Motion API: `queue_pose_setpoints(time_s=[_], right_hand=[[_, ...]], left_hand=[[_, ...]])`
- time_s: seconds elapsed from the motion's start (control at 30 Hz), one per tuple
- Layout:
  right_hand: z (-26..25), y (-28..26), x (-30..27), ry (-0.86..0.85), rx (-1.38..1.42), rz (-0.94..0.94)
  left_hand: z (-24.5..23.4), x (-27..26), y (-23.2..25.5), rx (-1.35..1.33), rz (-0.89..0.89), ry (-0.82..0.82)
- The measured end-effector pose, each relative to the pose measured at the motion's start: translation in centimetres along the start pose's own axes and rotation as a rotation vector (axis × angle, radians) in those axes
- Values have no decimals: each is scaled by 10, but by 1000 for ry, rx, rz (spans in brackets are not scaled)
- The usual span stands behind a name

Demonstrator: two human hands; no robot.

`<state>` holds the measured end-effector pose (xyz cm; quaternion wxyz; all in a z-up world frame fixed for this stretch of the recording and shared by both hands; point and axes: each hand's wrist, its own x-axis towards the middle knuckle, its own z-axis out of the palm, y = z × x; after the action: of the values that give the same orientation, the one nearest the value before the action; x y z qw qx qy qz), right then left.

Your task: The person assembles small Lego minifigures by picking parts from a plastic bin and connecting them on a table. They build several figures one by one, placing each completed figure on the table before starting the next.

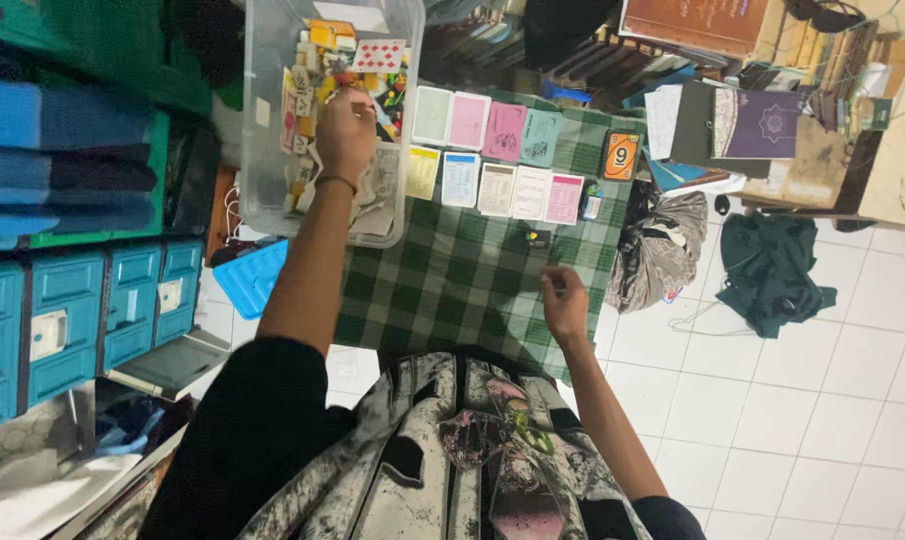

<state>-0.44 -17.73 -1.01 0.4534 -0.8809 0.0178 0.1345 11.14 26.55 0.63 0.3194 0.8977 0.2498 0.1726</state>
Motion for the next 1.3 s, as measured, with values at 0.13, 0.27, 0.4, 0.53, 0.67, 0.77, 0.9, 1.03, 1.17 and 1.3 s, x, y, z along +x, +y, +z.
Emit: queue_pose_setpoints(time_s=[0.13,0.27,0.4,0.53,0.67,0.77,0.9,1.03,1.17,1.3], right_hand=[[-3,-14,-8,-114,31,16],[-3,-21,-13,-219,123,93],[-9,-25,-11,-238,110,114],[-11,-29,-7,-239,108,93],[-9,-29,-6,-247,132,74],[-3,-23,-5,-232,150,84],[-3,-20,-7,-232,184,39],[-7,-24,-12,-224,231,66],[-12,-43,-13,-238,326,105],[-21,-78,-13,-232,411,119]], left_hand=[[54,24,-31,188,-28,-184],[76,22,-27,206,-293,-222],[82,15,-17,226,-267,-92],[65,9,-16,114,-27,5],[48,4,-11,46,-93,-194],[36,2,-11,74,-108,-191],[15,-5,-1,-79,-61,-75],[-25,-20,30,-302,-28,0],[-74,-45,75,-500,223,113],[-120,-88,127,-606,168,18]])
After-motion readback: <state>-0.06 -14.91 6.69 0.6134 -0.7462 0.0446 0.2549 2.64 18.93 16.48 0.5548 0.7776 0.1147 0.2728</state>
